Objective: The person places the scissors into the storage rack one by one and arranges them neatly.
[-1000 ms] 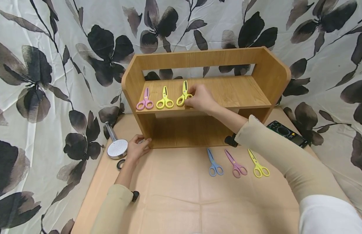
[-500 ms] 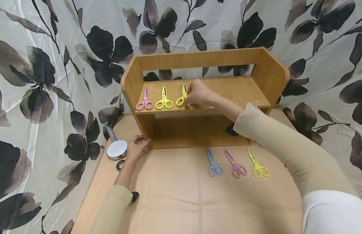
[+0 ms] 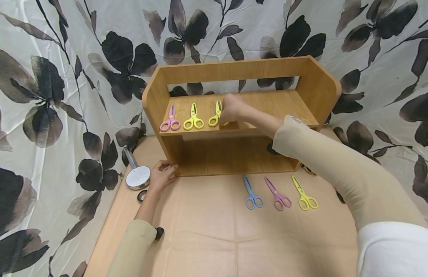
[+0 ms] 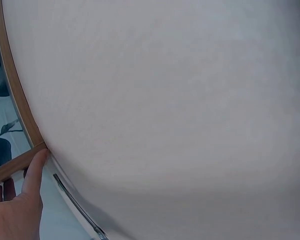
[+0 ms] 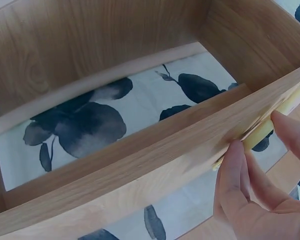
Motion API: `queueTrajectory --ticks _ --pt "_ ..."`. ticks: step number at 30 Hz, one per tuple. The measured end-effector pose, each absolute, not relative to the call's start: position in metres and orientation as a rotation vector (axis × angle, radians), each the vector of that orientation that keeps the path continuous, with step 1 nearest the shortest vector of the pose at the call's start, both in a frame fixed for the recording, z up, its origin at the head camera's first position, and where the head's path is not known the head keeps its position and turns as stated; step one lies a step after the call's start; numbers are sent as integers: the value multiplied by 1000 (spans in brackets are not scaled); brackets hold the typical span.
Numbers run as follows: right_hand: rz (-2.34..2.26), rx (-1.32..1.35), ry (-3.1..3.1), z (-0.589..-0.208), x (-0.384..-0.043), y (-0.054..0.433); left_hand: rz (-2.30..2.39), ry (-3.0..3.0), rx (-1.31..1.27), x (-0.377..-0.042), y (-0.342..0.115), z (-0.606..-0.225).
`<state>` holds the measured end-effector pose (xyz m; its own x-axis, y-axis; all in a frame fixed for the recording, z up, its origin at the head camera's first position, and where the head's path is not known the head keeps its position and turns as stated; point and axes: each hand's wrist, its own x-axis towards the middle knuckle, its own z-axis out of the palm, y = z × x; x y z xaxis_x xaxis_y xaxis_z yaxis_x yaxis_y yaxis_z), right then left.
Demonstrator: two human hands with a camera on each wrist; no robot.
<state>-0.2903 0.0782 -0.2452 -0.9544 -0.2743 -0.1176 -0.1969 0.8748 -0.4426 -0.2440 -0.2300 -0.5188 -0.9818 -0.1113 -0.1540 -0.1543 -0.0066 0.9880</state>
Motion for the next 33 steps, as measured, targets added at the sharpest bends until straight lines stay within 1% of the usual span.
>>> queueTrajectory --ticks 19,27,33 --pt "-584 -325 2871 -247 -287 75 2184 2211 -288 -245 -230 -519" --pt "-598 -374 2858 -248 -284 79 2195 2209 -286 -246 -232 -522" --pt "-702 -421 2823 -253 -274 93 2206 2186 -281 -246 -232 -522"
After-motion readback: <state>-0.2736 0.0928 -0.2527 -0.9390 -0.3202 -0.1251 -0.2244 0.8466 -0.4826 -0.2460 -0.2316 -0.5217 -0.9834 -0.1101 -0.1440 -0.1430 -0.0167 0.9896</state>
